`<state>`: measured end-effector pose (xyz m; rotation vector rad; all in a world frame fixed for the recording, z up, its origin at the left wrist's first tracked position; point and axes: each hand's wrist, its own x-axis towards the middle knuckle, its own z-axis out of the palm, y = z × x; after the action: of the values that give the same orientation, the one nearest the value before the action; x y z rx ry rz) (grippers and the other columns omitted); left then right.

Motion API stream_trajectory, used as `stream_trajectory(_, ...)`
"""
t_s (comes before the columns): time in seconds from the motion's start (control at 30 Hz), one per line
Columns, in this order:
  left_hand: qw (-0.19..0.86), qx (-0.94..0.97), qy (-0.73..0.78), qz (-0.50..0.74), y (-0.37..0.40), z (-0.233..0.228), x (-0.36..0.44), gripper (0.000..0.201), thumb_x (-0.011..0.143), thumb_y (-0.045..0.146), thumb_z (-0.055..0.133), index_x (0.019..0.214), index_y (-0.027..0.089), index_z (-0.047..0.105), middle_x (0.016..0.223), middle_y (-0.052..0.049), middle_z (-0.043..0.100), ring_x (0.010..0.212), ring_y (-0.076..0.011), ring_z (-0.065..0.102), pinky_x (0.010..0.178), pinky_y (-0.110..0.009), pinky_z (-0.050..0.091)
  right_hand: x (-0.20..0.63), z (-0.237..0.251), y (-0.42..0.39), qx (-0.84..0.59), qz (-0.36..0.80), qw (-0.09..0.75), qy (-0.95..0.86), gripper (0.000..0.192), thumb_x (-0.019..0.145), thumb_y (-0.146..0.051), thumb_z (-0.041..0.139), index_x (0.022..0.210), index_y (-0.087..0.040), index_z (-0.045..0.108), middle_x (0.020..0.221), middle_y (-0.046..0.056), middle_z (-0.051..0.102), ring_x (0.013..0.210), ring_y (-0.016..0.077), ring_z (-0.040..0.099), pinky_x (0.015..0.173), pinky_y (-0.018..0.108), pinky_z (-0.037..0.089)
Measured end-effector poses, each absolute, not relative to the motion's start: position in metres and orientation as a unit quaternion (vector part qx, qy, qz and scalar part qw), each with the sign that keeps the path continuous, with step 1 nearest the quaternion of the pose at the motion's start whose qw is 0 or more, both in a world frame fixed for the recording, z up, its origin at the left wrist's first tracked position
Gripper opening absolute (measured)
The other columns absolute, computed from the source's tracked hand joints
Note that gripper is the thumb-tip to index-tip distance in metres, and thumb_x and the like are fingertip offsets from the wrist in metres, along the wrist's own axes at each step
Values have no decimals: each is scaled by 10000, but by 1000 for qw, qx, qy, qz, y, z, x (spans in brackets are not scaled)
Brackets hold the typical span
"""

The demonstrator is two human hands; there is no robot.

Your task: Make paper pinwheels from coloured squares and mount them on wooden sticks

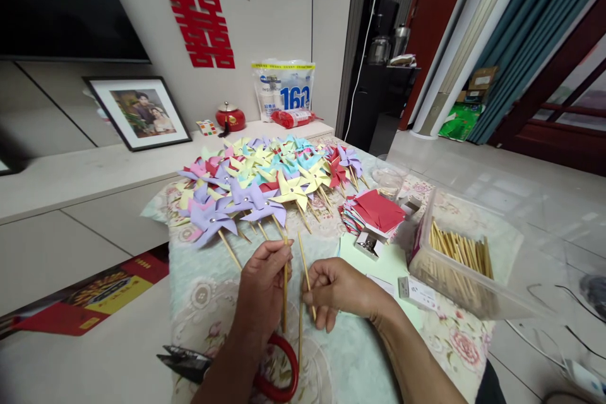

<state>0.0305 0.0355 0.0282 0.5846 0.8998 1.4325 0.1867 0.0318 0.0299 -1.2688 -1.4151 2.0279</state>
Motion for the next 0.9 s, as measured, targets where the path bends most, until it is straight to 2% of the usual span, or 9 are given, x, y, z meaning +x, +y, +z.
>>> stream_trajectory(0.17, 628, 265, 396, 615, 34, 31, 31, 211, 625, 275, 802, 683, 176, 625, 593, 48, 549, 559, -81, 440, 569, -212, 362, 188, 24, 30, -467, 716, 110, -508, 319, 697, -381, 741, 826, -186, 524, 580, -21, 678, 448, 134, 649, 387, 205, 515)
stream_trajectory(0.3, 621, 289, 390, 615, 33, 30, 32, 188, 654, 256, 792, 674, 172, 625, 557, 65, 516, 533, -66, 380, 542, -199, 318, 189, 30, 29, -487, 687, 112, -527, 287, 741, -407, 713, 826, -181, 558, 591, -23, 663, 427, 121, 619, 373, 205, 492)
stream_trajectory(0.37, 621, 302, 389, 610, 33, 28, 33, 172, 671, 253, 786, 684, 171, 636, 558, 66, 523, 539, -65, 386, 549, -197, 318, 188, 35, 28, -494, 650, 178, -549, 275, 780, -421, 693, 805, -176, 571, 591, -26, 646, 399, 94, 569, 364, 185, 440)
stream_trajectory(0.43, 617, 317, 397, 601, 33, 26, 34, 158, 680, 255, 781, 696, 171, 648, 578, 54, 565, 558, -72, 427, 572, -202, 341, 185, 40, 28, -498, 589, 298, -562, 272, 833, -433, 658, 797, -172, 590, 546, -41, 601, 388, 72, 506, 381, 178, 390)
stream_trajectory(0.53, 603, 353, 417, 582, 34, 21, 36, 146, 688, 265, 771, 714, 171, 662, 620, 25, 632, 594, -97, 496, 604, -222, 375, 181, 44, 29, -495, 509, 445, -547, 285, 855, -446, 653, 898, -165, 660, 490, -59, 529, 434, 87, 485, 443, 202, 385)
stream_trajectory(0.6, 596, 384, 424, 563, 34, 17, 37, 142, 695, 270, 762, 723, 170, 666, 610, 21, 635, 584, -103, 501, 603, -231, 377, 180, 45, 31, -494, 497, 471, -536, 320, 823, -453, 693, 944, -157, 695, 521, -51, 532, 467, 96, 492, 467, 216, 380)
stream_trajectory(0.77, 594, 426, 432, 528, 30, 13, 41, 179, 701, 311, 755, 735, 166, 654, 571, 19, 614, 550, -110, 500, 579, -239, 366, 182, 42, 36, -491, 518, 475, -514, 301, 760, -445, 759, 780, -154, 687, 541, -47, 507, 472, 81, 424, 472, 223, 306)
stream_trajectory(0.9, 611, 435, 426, 506, 28, 23, 40, 165, 707, 296, 750, 757, 159, 673, 579, 26, 593, 545, -93, 466, 558, -223, 339, 185, 37, 38, -470, 510, 507, -512, 260, 790, -395, 744, 722, -165, 642, 550, -56, 473, 506, 82, 395, 495, 228, 292)
